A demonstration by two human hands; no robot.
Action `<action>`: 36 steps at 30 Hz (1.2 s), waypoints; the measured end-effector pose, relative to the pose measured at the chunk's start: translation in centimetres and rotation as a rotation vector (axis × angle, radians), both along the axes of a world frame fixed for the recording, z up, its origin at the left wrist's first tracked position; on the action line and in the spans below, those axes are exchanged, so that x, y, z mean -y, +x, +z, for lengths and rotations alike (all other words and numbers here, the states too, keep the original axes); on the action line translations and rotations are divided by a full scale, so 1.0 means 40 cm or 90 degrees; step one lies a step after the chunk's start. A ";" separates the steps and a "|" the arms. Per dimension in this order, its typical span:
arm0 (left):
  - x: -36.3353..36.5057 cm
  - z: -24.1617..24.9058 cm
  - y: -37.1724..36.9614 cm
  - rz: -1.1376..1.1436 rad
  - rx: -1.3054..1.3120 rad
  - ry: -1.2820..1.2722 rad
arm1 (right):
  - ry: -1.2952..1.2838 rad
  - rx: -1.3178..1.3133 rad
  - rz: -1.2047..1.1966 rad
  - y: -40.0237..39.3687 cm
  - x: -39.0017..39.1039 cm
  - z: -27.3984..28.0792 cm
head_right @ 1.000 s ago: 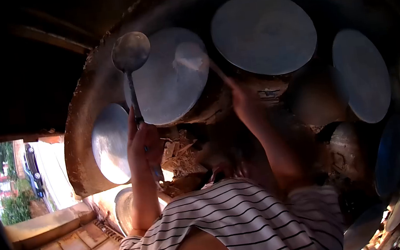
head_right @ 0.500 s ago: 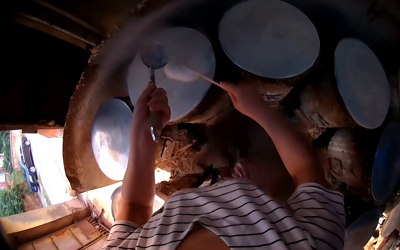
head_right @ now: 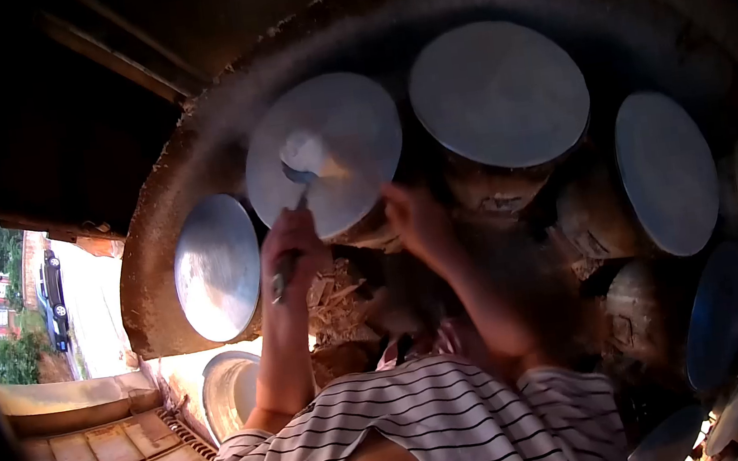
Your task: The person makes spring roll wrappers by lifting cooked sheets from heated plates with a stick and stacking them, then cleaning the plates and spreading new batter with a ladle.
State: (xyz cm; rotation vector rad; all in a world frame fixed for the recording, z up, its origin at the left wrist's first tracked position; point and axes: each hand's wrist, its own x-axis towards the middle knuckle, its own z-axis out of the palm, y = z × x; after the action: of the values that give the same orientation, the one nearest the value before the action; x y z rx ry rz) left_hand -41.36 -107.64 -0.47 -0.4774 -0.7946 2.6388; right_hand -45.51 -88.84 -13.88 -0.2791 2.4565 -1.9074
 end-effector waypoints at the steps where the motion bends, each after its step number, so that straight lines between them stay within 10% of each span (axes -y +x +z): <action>1: 0.006 0.032 0.033 0.016 -0.025 0.020 | -0.008 0.044 -0.024 -0.025 -0.020 0.033; 8: -0.004 0.208 0.090 0.038 -0.185 -0.059 | 0.241 -0.046 0.198 0.023 0.041 -0.073; 13: -0.066 0.218 0.115 -0.108 -0.186 0.018 | 0.189 0.010 -0.087 0.137 -0.109 0.014; 18: -0.284 0.246 0.231 -0.319 -0.226 0.120 | -0.033 0.100 0.089 0.602 -0.235 -0.111; 21: -0.494 0.252 0.303 -0.494 -0.247 0.190 | -0.165 0.330 -0.175 0.828 -0.392 -0.072; 27: -1.059 0.214 0.497 -0.879 -0.251 0.315 | -0.404 -0.003 -0.937 1.222 -0.770 0.049; 36: -1.674 -0.038 0.713 -1.207 -0.270 0.051 | -0.542 -0.152 -1.147 1.236 -1.073 -0.018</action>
State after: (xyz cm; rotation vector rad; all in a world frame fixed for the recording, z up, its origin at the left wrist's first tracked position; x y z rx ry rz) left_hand -12.86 -40.67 -1.99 -0.3030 -0.0482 0.8408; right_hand 3.94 -45.93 -14.59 2.5513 1.4439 -3.2133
